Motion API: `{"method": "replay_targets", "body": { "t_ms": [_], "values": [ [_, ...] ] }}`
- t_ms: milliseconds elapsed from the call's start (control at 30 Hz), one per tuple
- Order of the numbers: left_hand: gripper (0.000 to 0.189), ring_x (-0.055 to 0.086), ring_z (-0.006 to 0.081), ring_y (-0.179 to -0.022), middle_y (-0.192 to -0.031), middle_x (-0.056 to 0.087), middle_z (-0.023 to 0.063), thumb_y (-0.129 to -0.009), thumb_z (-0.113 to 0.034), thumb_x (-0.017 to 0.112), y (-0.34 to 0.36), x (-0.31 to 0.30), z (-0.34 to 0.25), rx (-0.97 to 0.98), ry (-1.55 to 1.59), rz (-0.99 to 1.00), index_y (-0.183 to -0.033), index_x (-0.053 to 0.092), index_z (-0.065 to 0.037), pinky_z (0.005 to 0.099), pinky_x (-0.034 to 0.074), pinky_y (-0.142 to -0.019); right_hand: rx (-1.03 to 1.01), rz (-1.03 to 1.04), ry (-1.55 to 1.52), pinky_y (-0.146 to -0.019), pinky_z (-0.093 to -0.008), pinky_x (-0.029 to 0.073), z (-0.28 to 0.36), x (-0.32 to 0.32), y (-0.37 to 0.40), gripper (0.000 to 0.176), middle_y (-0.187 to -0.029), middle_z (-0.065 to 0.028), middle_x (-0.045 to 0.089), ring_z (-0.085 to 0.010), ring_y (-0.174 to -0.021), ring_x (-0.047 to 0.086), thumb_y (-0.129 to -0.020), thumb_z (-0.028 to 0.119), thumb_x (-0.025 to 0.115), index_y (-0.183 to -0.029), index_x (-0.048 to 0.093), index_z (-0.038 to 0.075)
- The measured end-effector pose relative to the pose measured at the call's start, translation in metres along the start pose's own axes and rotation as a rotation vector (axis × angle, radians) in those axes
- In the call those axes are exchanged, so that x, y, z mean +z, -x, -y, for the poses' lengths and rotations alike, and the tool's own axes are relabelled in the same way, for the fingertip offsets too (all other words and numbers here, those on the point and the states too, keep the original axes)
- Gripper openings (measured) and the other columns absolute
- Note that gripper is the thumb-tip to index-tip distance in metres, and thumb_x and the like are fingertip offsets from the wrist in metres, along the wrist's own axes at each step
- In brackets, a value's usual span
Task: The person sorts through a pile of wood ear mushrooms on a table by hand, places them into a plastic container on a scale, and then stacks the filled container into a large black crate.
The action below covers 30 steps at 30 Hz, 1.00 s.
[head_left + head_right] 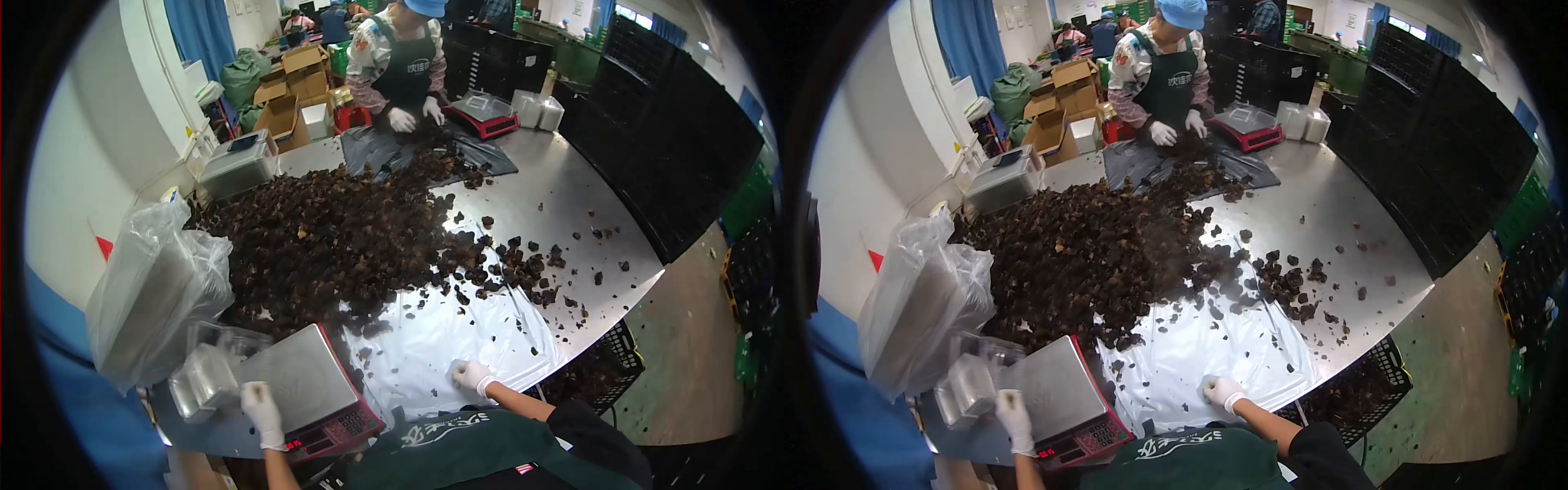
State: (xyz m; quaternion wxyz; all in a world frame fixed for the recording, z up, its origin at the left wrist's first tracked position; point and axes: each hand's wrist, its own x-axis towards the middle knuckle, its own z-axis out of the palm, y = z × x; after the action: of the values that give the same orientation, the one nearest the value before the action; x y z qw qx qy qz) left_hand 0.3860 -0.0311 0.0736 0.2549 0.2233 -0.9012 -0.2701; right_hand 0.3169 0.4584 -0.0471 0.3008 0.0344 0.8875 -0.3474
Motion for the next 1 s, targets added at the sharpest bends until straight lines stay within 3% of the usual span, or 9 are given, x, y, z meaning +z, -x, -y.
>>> {"method": "replay_targets", "body": {
  "t_ms": [133,200,300,400,467,500,633,867,1000],
  "values": [
    [0.01,0.058,0.035,-0.082,-0.085,0.061,0.0145,-0.081,-0.005,0.068,0.04,0.013,-0.022,0.152,-0.168,0.155,-0.083,0.058,-0.002,0.0432,0.046,-0.073,-0.058,-0.029,-0.014,-0.077,-0.0385,0.053,-0.017,0.005,-0.008,0.028,-0.077,-0.014,0.071,-0.0288,-0.073,0.069,-0.085,0.032,0.056,-0.085,0.075,0.011],
    [0.015,0.059,0.0342,-0.091,-0.09,0.063,0.014,-0.08,-0.005,0.071,0.038,-0.001,-0.035,-0.051,0.002,0.262,-0.091,0.061,-0.003,0.0417,0.046,-0.08,-0.024,-0.023,-0.266,-0.068,-0.0349,0.054,-0.029,0.007,-0.011,0.03,-0.073,-0.0128,0.07,-0.0204,-0.068,0.069,-0.088,0.03,0.057,-0.082,0.073,0.005],
    [0.03,0.058,0.0333,-0.106,-0.105,0.063,0.0147,-0.079,-0.004,0.073,0.045,-0.015,-0.073,-0.068,-0.019,0.232,-0.107,0.062,-0.004,0.0405,0.044,-0.092,-0.09,-0.185,-0.277,-0.07,-0.0356,0.055,-0.086,0.009,-0.044,0.029,-0.077,-0.0153,0.072,-0.0221,-0.07,0.07,-0.088,0.024,0.061,-0.106,0.071,0.004],
    [0.047,0.054,0.0324,-0.117,-0.12,0.059,0.0164,-0.08,-0.002,0.072,0.052,-0.004,-0.101,-0.068,-0.011,0.104,-0.124,0.056,-0.004,0.0405,0.041,-0.102,-0.21,-0.449,-0.368,-0.083,-0.035,0.053,-0.071,-0.048,-0.029,0.024,-0.101,-0.0189,0.071,-0.0243,-0.096,0.07,-0.089,0.009,0.061,-0.11,0.067,-0.001],
    [0.056,0.05,0.0325,-0.124,-0.13,0.053,0.0174,-0.081,-0.001,0.069,0.055,0.01,-0.123,-0.014,0.057,0.036,-0.133,0.05,-0.002,0.0408,0.037,-0.107,-0.145,-0.514,-0.143,-0.086,-0.0346,0.053,-0.071,-0.089,-0.03,0.03,-0.104,-0.0171,0.07,-0.0254,-0.094,0.069,-0.089,0.011,0.065,-0.115,0.065,-0.003],
    [0.058,0.048,0.0322,-0.127,-0.132,0.052,0.0175,-0.082,0.0,0.068,0.053,0.018,-0.136,0.012,0.076,0.045,-0.136,0.047,0.0,0.0407,0.035,-0.109,-0.168,-0.513,-0.339,-0.086,-0.035,0.053,-0.088,-0.096,-0.047,0.034,-0.107,-0.018,0.069,-0.0271,-0.093,0.068,-0.088,0.011,0.065,-0.119,0.063,-0.002],
    [0.06,0.046,0.0325,-0.129,-0.134,0.052,0.018,-0.082,-0.003,0.069,0.026,0.07,-0.18,0.041,0.17,0.066,-0.138,0.046,0.0,0.0405,0.034,-0.11,-0.146,-0.541,-0.185,-0.088,-0.0341,0.052,-0.056,-0.141,-0.071,0.039,-0.108,-0.0167,0.069,-0.0256,-0.097,0.067,-0.087,0.013,0.067,-0.123,0.062,-0.002],
    [0.059,0.044,0.0345,-0.128,-0.135,0.051,0.0198,-0.087,-0.014,0.067,-0.086,0.203,-0.195,0.127,0.202,0.245,-0.14,0.044,-0.001,0.043,0.035,-0.109,-0.504,-0.538,0.134,-0.103,-0.0407,0.043,0.062,-0.175,-0.183,0.054,-0.133,-0.0189,0.056,-0.0371,-0.12,0.053,-0.082,0.026,0.07,-0.129,0.058,0.003],
    [0.035,0.053,0.0351,-0.116,-0.123,0.06,0.019,-0.092,-0.015,0.061,-0.145,0.28,-0.182,0.17,0.252,0.245,-0.124,0.058,0.0,0.0417,0.043,-0.1,-0.578,-0.514,0.254,-0.106,-0.0429,0.04,0.135,-0.183,-0.249,0.07,-0.145,-0.0177,0.046,-0.0364,-0.129,0.046,-0.081,0.038,0.071,-0.14,0.048,0.008]
  ]
}}
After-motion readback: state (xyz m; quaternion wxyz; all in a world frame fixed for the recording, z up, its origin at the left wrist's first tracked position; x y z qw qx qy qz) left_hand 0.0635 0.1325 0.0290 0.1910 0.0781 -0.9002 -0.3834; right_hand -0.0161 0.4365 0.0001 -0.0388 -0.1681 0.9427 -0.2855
